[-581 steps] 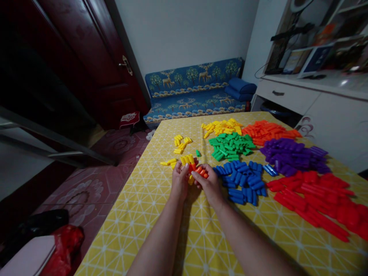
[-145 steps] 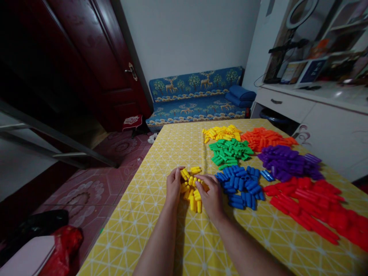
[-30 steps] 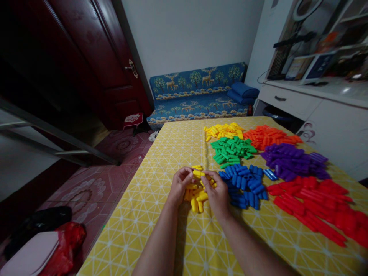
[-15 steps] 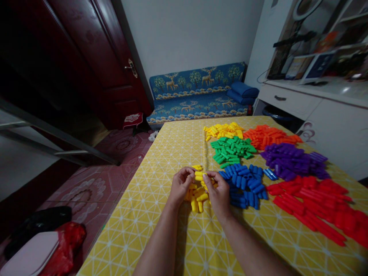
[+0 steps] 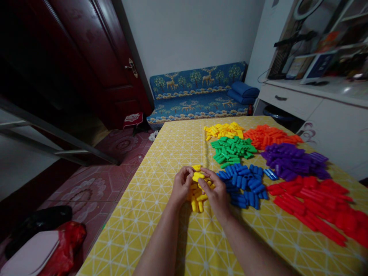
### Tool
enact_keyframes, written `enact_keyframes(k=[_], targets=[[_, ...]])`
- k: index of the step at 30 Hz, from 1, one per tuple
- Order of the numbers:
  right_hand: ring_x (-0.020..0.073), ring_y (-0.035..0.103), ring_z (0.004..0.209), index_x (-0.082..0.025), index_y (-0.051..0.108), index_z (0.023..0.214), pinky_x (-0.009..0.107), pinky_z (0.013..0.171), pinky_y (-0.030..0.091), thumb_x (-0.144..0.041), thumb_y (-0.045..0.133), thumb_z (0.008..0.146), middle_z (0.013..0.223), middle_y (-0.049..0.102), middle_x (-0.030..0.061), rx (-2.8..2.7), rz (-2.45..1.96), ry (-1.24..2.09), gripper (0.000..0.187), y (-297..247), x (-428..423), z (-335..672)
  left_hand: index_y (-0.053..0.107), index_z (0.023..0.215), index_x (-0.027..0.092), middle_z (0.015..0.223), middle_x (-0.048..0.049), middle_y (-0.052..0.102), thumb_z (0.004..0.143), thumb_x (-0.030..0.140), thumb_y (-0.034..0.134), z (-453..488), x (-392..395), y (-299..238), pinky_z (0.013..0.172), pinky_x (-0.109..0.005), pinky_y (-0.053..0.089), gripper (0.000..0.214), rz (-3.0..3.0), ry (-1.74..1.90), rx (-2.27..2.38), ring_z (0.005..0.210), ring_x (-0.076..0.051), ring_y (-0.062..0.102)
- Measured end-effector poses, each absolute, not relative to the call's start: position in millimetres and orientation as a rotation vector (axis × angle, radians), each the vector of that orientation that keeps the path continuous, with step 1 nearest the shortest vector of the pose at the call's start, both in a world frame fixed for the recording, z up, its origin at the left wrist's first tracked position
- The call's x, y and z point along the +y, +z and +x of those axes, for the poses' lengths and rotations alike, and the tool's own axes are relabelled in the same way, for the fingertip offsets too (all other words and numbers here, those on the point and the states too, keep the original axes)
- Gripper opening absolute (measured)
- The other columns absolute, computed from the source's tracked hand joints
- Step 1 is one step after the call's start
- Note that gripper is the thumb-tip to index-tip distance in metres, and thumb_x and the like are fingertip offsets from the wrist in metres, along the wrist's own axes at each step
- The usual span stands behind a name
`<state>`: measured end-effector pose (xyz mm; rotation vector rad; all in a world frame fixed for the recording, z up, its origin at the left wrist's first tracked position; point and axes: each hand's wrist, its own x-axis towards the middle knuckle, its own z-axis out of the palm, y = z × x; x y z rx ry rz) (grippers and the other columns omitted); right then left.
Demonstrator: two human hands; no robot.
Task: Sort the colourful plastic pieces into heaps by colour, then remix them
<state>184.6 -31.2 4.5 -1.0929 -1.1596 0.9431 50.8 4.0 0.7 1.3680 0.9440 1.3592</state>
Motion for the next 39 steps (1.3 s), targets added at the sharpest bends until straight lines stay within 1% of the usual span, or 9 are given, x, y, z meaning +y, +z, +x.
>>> enact_keyframes(k=[6,11,16,24,27,30,32,35,39], targets=[[0.0208,0.064,0.104,-0.025,0.065,0.115,0.033,0.091,0.052,-0.03,0.07,0.08,0.115,0.068,0.0041,-1.302,-1.022,0.836,0.036,1,-30,183,0.054,0.08,0.018,0.082,-0.0008,0.057,0.083,0.035,0.064,50,5,2,0.076,-0.024,0.043,0.02,1.319,1.363,0.94,0.078,-0.014,0.054],[0.0192,0.066,0.087,-0.022,0.063,0.104,0.029,0.078,0.053,-0.039,0.068,0.081,0.099,0.07,0.0039,-1.249,-1.093,0.847,0.029,-2,-30,183,0.054,0.079,0.018,0.084,-0.0015,0.057,0.083,0.033,0.063,51,4,3,0.077,-0.025,0.044,0.018,1.364,1.325,0.938,0.079,-0.015,0.054],[0.0175,0.061,0.071,-0.019,0.061,0.087,0.025,0.06,0.048,-0.05,0.062,0.083,0.078,0.066,0.0022,-1.187,-1.214,0.859,0.031,0,-28,184,0.055,0.081,0.018,0.087,-0.0028,0.056,0.085,0.031,0.061,51,3,0,0.076,-0.025,0.044,0.016,1.442,1.317,0.954,0.082,-0.015,0.053],[0.0149,0.053,0.059,-0.018,0.058,0.069,0.025,0.055,0.041,-0.058,0.05,0.088,0.062,0.059,0.0003,-1.184,-1.273,0.945,0.045,1,-25,191,0.052,0.078,0.018,0.085,-0.0027,0.053,0.087,0.035,0.058,54,0,5,0.075,-0.024,0.043,0.02,1.544,1.291,0.959,0.081,-0.015,0.051],[0.0174,0.057,0.063,-0.017,0.065,0.079,0.027,0.058,0.044,-0.059,0.046,0.09,0.067,0.063,0.0026,-1.197,-1.307,0.96,0.047,-2,-24,192,0.052,0.078,0.018,0.085,-0.0021,0.052,0.087,0.037,0.059,56,-2,8,0.073,-0.024,0.043,0.022,1.511,1.276,0.943,0.08,-0.015,0.051],[0.021,0.064,0.079,-0.018,0.064,0.113,0.03,0.069,0.049,-0.054,0.049,0.09,0.091,0.071,0.007,-1.165,-1.292,0.921,0.046,-4,-22,192,0.052,0.077,0.018,0.087,-0.002,0.052,0.086,0.039,0.06,58,-4,9,0.075,-0.024,0.045,0.023,1.474,1.258,0.9,0.08,-0.014,0.052],[0.0219,0.065,0.089,-0.02,0.06,0.123,0.031,0.077,0.05,-0.052,0.048,0.091,0.106,0.071,0.0083,-1.176,-1.27,0.893,0.047,-5,-21,192,0.053,0.078,0.018,0.088,-0.0017,0.052,0.085,0.038,0.06,59,-4,9,0.075,-0.024,0.045,0.022,1.441,1.253,0.881,0.08,-0.014,0.051],[0.0226,0.065,0.097,-0.021,0.064,0.117,0.033,0.084,0.05,-0.051,0.047,0.092,0.112,0.07,0.0085,-1.253,-1.239,0.897,0.042,-5,-21,192,0.053,0.078,0.018,0.086,-0.001,0.052,0.084,0.036,0.062,57,-2,9,0.074,-0.023,0.044,0.021,1.403,1.284,0.913,0.08,-0.014,0.051],[0.0233,0.067,0.094,-0.021,0.066,0.114,0.031,0.081,0.052,-0.05,0.062,0.083,0.102,0.073,0.0079,-1.35,-1.251,0.879,0.042,-3,-21,189,0.053,0.078,0.018,0.086,-0.0015,0.054,0.083,0.036,0.064,55,-1,8,0.075,-0.023,0.044,0.022,1.386,1.309,0.922,0.081,-0.014,0.053]])
